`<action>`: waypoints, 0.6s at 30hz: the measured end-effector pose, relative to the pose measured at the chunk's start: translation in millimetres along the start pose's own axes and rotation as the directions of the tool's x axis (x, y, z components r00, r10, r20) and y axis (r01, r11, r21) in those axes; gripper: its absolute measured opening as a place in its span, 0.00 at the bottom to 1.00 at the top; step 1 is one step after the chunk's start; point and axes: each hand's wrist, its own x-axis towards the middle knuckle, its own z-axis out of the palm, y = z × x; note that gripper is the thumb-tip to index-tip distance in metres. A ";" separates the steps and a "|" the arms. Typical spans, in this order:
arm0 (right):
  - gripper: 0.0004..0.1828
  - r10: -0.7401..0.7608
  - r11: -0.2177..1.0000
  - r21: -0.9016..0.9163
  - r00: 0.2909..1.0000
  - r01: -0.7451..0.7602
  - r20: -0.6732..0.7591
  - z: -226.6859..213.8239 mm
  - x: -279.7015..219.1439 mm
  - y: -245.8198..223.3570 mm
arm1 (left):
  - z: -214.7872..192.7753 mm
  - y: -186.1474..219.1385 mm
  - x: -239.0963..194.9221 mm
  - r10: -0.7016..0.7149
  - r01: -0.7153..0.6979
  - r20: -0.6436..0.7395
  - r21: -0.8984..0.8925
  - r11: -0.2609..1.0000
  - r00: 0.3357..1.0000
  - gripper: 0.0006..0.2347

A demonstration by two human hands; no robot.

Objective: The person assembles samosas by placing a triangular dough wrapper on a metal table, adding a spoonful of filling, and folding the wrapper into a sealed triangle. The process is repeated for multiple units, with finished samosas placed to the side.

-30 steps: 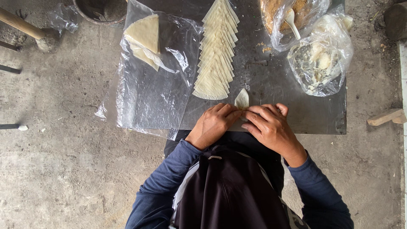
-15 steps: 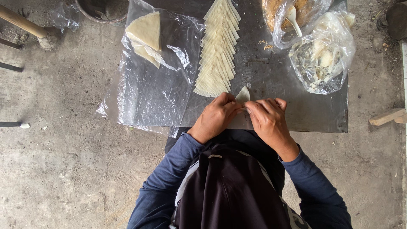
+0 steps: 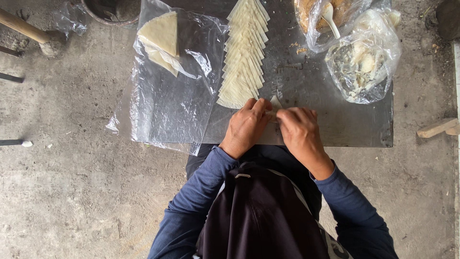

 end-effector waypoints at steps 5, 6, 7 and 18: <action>0.11 -0.112 0.990 -0.070 0.990 0.118 0.087 -9.5 -3.4 -4.4 | -4.3 -2.7 -2.4 0.100 -0.101 0.018 0.056 0.993 0.995 0.05; 0.10 -0.093 0.994 -0.039 0.991 0.097 0.099 -9.5 -2.8 -3.5 | -6.1 -4.5 -3.4 0.135 -0.136 0.025 0.047 0.990 0.991 0.06; 0.09 -0.075 0.997 -0.009 0.991 0.076 0.112 -9.4 -1.8 -1.4 | -8.2 -6.4 -4.7 0.170 -0.171 0.032 0.039 0.984 0.985 0.06; 0.11 -0.087 0.995 0.059 0.991 0.081 0.104 -7.7 3.7 7.5 | 3.1 -7.3 -6.3 0.102 -0.113 0.075 0.165 0.980 0.992 0.05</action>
